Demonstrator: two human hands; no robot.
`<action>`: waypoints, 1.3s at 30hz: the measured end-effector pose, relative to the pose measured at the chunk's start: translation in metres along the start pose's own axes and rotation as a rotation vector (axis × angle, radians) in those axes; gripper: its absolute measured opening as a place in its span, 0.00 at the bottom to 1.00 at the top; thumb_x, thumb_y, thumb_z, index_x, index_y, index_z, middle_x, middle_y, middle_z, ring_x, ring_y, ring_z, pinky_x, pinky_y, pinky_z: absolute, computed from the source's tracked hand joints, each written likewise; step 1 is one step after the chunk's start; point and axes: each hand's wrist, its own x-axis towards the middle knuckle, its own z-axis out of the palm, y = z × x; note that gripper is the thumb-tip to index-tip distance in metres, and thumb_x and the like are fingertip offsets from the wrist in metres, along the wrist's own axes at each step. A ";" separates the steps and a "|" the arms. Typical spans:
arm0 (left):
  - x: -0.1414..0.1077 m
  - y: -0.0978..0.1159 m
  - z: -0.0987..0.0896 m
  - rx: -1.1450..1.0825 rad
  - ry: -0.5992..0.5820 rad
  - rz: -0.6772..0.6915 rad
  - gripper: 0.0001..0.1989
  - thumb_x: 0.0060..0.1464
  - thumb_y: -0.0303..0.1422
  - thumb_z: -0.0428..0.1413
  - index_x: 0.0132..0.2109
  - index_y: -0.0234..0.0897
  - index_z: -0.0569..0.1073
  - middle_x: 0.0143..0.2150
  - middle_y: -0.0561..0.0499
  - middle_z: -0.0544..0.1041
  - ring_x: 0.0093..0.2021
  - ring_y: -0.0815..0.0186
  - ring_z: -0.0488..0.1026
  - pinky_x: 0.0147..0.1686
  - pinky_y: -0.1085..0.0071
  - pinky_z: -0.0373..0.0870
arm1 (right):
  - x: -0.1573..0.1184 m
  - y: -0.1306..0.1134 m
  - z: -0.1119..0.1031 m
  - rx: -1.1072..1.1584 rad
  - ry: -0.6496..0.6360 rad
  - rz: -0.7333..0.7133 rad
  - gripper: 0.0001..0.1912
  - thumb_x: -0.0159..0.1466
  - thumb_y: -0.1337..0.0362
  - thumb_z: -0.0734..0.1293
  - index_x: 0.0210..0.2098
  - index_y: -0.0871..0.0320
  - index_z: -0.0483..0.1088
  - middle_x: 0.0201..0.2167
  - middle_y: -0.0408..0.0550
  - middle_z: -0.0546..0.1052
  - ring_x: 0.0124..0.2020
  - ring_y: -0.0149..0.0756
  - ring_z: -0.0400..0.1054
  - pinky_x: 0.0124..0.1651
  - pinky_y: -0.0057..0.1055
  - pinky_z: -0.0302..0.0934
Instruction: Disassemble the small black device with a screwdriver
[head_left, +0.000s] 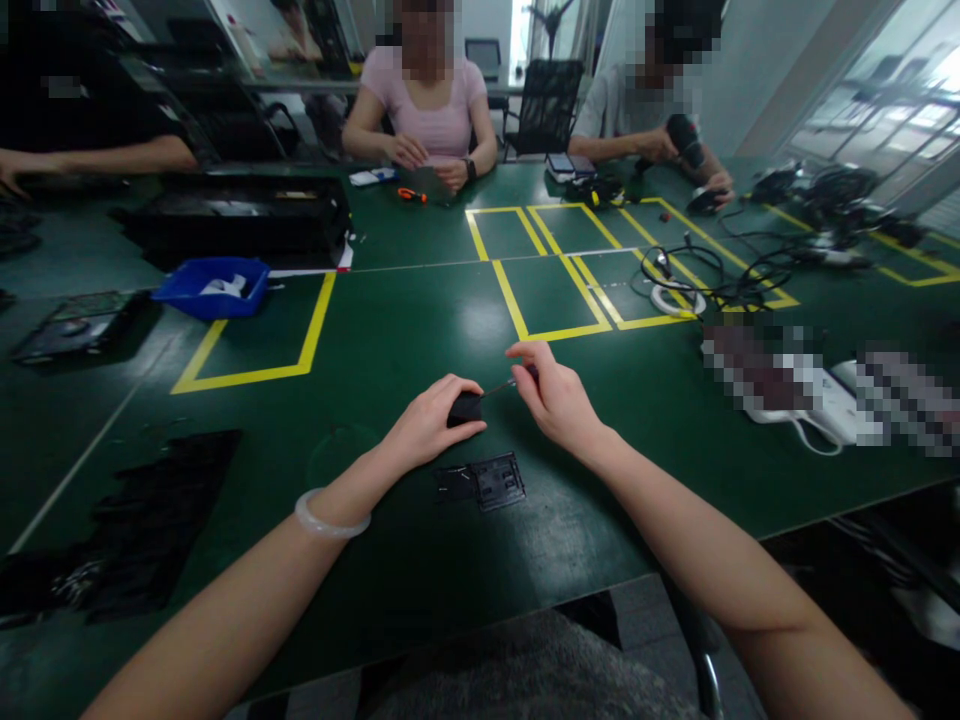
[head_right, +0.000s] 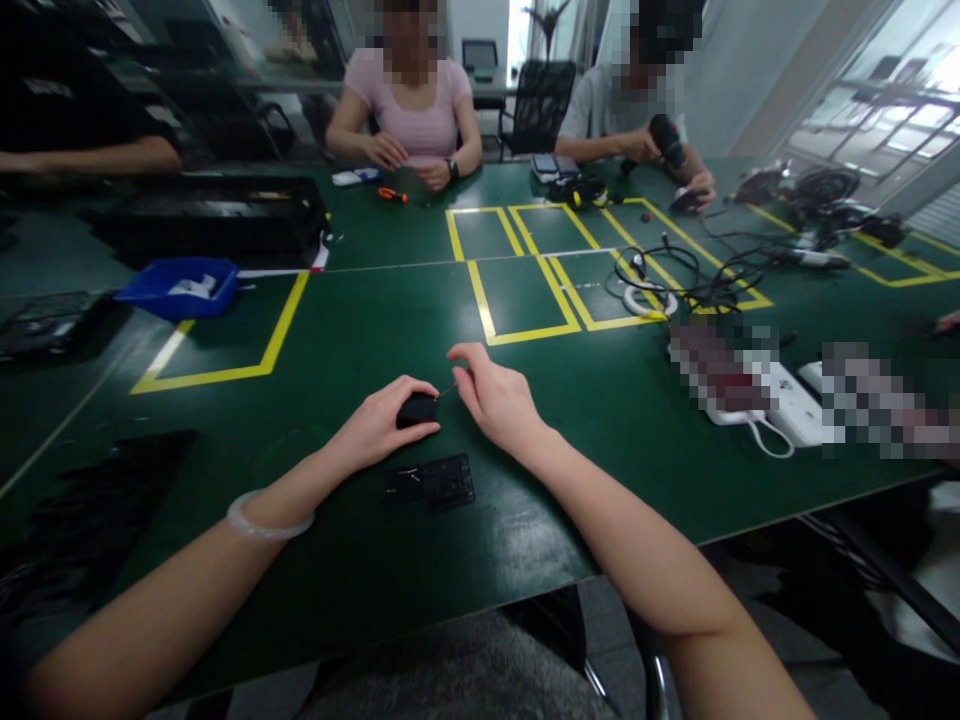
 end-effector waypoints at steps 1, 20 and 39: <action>0.000 0.000 0.000 0.000 0.002 -0.002 0.17 0.59 0.39 0.60 0.52 0.39 0.69 0.49 0.47 0.73 0.50 0.56 0.72 0.51 0.61 0.69 | 0.000 0.001 0.001 -0.003 0.017 -0.003 0.11 0.71 0.63 0.56 0.50 0.56 0.64 0.31 0.45 0.75 0.28 0.34 0.70 0.35 0.29 0.60; -0.002 0.001 0.004 -0.006 0.019 -0.005 0.17 0.59 0.39 0.60 0.53 0.40 0.68 0.49 0.46 0.73 0.51 0.55 0.72 0.52 0.59 0.69 | 0.002 -0.001 -0.003 -0.036 -0.037 0.034 0.11 0.71 0.57 0.58 0.40 0.55 0.68 0.27 0.43 0.74 0.28 0.33 0.70 0.34 0.28 0.59; 0.000 0.004 0.005 -0.018 0.014 -0.014 0.17 0.60 0.38 0.60 0.53 0.39 0.69 0.48 0.46 0.73 0.51 0.56 0.72 0.51 0.60 0.69 | 0.001 0.000 -0.002 -0.006 -0.003 0.031 0.11 0.71 0.60 0.57 0.47 0.56 0.66 0.30 0.45 0.75 0.30 0.34 0.70 0.36 0.29 0.61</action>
